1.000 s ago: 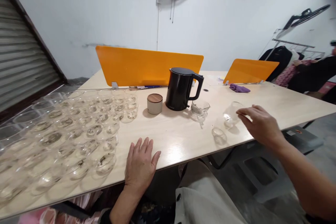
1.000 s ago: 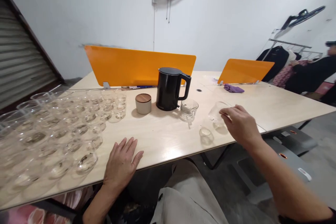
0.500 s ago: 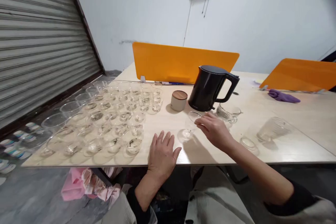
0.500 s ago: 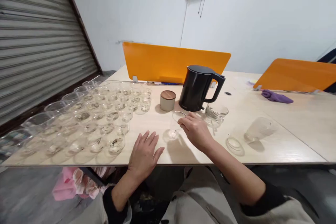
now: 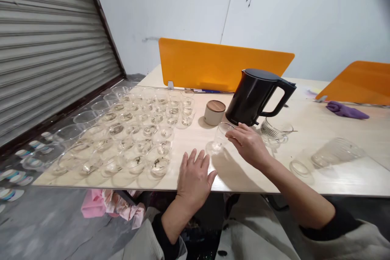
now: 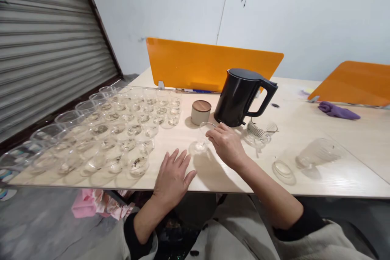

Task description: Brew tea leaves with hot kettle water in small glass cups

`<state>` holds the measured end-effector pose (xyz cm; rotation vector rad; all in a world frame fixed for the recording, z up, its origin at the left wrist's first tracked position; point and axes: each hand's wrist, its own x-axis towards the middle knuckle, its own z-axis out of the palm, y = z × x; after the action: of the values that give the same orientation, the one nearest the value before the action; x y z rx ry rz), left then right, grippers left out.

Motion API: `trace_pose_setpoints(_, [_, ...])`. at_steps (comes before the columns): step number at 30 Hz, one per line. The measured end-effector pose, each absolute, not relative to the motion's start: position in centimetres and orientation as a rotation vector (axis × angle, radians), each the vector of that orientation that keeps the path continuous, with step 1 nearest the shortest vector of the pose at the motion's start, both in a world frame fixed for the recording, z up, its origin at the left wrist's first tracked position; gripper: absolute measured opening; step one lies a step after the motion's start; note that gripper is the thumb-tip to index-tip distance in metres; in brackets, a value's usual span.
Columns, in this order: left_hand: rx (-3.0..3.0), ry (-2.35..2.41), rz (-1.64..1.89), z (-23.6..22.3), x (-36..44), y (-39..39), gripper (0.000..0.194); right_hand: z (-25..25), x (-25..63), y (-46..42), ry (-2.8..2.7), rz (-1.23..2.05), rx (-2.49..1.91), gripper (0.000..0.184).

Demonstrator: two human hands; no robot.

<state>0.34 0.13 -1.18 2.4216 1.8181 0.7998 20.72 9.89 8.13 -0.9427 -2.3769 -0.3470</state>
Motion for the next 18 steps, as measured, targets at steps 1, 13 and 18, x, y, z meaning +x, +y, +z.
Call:
trace_pose_setpoints(1, [2.416, 1.819, 0.771, -1.0, 0.6, 0.2, 0.046, 8.1, 20.8, 10.0, -2.365, -0.359, -0.956, 0.019])
trace_pose_setpoints(13, [2.496, 1.743, 0.486, 0.7, 5.6, 4.5, 0.050, 8.2, 21.8, 9.3, -2.353, -0.501, -1.089, 0.020])
trace_pose_setpoints(18, [2.509, 1.752, 0.627, 0.5, 5.6, 4.6, 0.042, 8.1, 22.3, 8.8, -2.346, -0.561, -1.060, 0.018])
